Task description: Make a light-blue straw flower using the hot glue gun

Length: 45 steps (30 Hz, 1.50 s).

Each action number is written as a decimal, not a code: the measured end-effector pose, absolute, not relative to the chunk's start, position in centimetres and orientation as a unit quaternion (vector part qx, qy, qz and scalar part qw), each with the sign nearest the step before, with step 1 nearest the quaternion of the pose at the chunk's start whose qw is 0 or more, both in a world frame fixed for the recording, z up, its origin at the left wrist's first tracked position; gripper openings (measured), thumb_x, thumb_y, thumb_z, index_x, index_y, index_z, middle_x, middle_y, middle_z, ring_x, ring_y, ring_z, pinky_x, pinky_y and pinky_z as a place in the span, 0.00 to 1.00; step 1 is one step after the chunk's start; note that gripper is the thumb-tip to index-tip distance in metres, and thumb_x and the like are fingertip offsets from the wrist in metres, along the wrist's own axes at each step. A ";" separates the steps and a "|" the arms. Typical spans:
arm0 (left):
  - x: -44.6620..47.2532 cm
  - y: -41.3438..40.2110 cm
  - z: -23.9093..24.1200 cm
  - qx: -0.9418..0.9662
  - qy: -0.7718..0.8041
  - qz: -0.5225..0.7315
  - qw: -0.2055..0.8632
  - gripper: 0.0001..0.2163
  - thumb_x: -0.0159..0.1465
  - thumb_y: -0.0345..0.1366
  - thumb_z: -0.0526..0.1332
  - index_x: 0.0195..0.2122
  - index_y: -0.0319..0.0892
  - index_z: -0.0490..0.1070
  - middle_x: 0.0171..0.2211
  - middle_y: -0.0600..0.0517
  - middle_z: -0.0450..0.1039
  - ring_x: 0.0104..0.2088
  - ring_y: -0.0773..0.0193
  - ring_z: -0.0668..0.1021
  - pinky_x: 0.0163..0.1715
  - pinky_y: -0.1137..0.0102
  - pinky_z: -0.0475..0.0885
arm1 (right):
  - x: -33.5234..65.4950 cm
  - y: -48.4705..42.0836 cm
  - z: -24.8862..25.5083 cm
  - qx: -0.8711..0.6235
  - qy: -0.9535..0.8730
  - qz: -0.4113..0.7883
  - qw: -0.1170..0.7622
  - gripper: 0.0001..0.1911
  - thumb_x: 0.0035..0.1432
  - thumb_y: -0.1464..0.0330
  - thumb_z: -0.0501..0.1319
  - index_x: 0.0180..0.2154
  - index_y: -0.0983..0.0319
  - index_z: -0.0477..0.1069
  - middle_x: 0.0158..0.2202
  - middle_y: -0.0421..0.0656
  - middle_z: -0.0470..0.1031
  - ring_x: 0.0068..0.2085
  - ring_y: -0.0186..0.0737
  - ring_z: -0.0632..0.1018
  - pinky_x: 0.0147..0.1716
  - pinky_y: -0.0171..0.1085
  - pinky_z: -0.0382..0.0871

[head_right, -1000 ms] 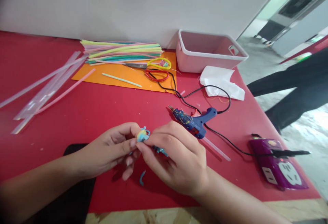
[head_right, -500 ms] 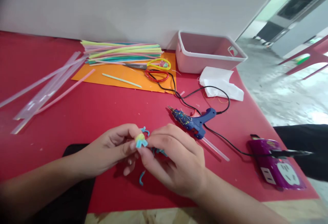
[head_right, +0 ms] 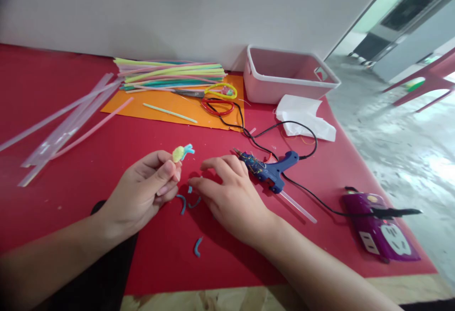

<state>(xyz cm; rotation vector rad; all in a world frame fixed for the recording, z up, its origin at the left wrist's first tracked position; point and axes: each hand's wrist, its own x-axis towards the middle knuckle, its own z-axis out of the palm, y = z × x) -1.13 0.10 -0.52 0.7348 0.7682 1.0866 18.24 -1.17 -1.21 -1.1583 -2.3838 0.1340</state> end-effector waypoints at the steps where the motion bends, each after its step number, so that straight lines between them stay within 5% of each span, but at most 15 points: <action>1: -1.1 0.1 -0.6 0.342 0.355 0.489 0.720 0.11 0.61 0.38 0.72 0.28 0.39 0.72 0.23 0.57 0.71 0.17 0.79 0.62 0.17 0.81 0.57 | 18.1 -1.2 -1.2 -0.425 -0.876 0.056 0.219 0.12 0.64 0.72 0.62 0.45 0.52 0.79 0.51 0.47 0.76 0.48 0.47 0.71 0.49 0.50 0.69; 4: -1.2 0.0 -0.7 0.363 0.375 0.483 0.703 0.12 0.61 0.40 0.71 0.28 0.40 0.71 0.23 0.57 0.72 0.18 0.78 0.63 0.18 0.80 0.58 | 17.8 -1.4 -1.0 -0.432 -0.880 0.080 0.180 0.11 0.65 0.70 0.61 0.43 0.50 0.80 0.54 0.45 0.74 0.51 0.49 0.68 0.51 0.52 0.66; 14: -1.0 0.1 -0.3 0.353 0.378 0.473 0.714 0.13 0.59 0.41 0.73 0.34 0.41 0.71 0.22 0.57 0.74 0.20 0.75 0.68 0.19 0.80 0.60 | 17.6 -1.7 -1.1 -0.404 -0.896 0.063 0.174 0.12 0.66 0.78 0.52 0.36 0.62 0.72 0.40 0.47 0.77 0.43 0.43 0.69 0.43 0.42 0.64; 20: -1.2 -0.1 -0.4 0.385 0.397 0.438 0.709 0.13 0.63 0.44 0.68 0.31 0.40 0.72 0.25 0.56 0.73 0.24 0.73 0.70 0.24 0.78 0.66 | 18.1 -1.6 -0.5 -0.406 -0.858 0.116 0.291 0.10 0.65 0.79 0.52 0.37 0.62 0.68 0.32 0.43 0.77 0.34 0.37 0.74 0.35 0.37 0.71; 25: -1.3 -0.1 -0.5 0.371 0.380 0.419 0.737 0.13 0.64 0.45 0.68 0.31 0.41 0.71 0.24 0.57 0.71 0.23 0.73 0.69 0.23 0.79 0.66 | 18.4 -1.6 -0.2 -0.409 -0.828 0.133 0.360 0.17 0.63 0.80 0.54 0.49 0.62 0.72 0.40 0.45 0.81 0.40 0.35 0.81 0.39 0.34 0.77; 30: -1.1 -0.2 -0.3 0.352 0.344 0.401 0.772 0.16 0.63 0.45 0.68 0.26 0.40 0.67 0.21 0.57 0.68 0.21 0.73 0.68 0.20 0.79 0.63 | 18.4 -2.0 0.6 -0.432 -0.790 0.147 0.410 0.10 0.62 0.77 0.59 0.41 0.61 0.75 0.34 0.41 0.82 0.34 0.32 0.83 0.36 0.31 0.79; 39: -1.1 -0.3 -0.5 0.352 0.336 0.356 0.798 0.16 0.64 0.44 0.67 0.26 0.40 0.67 0.20 0.58 0.68 0.21 0.73 0.69 0.23 0.78 0.63 | 18.8 -3.5 -0.2 -0.445 -0.691 0.277 0.498 0.13 0.61 0.78 0.62 0.46 0.59 0.70 0.41 0.42 0.84 0.39 0.36 0.85 0.38 0.34 0.83; 45: -1.0 -0.3 -0.4 0.378 0.344 0.333 0.792 0.15 0.65 0.45 0.66 0.28 0.40 0.68 0.21 0.57 0.70 0.23 0.72 0.71 0.27 0.77 0.66 | 18.7 -3.1 1.2 -0.408 -0.763 0.147 0.478 0.10 0.57 0.78 0.66 0.39 0.59 0.74 0.35 0.40 0.82 0.37 0.34 0.83 0.38 0.33 0.80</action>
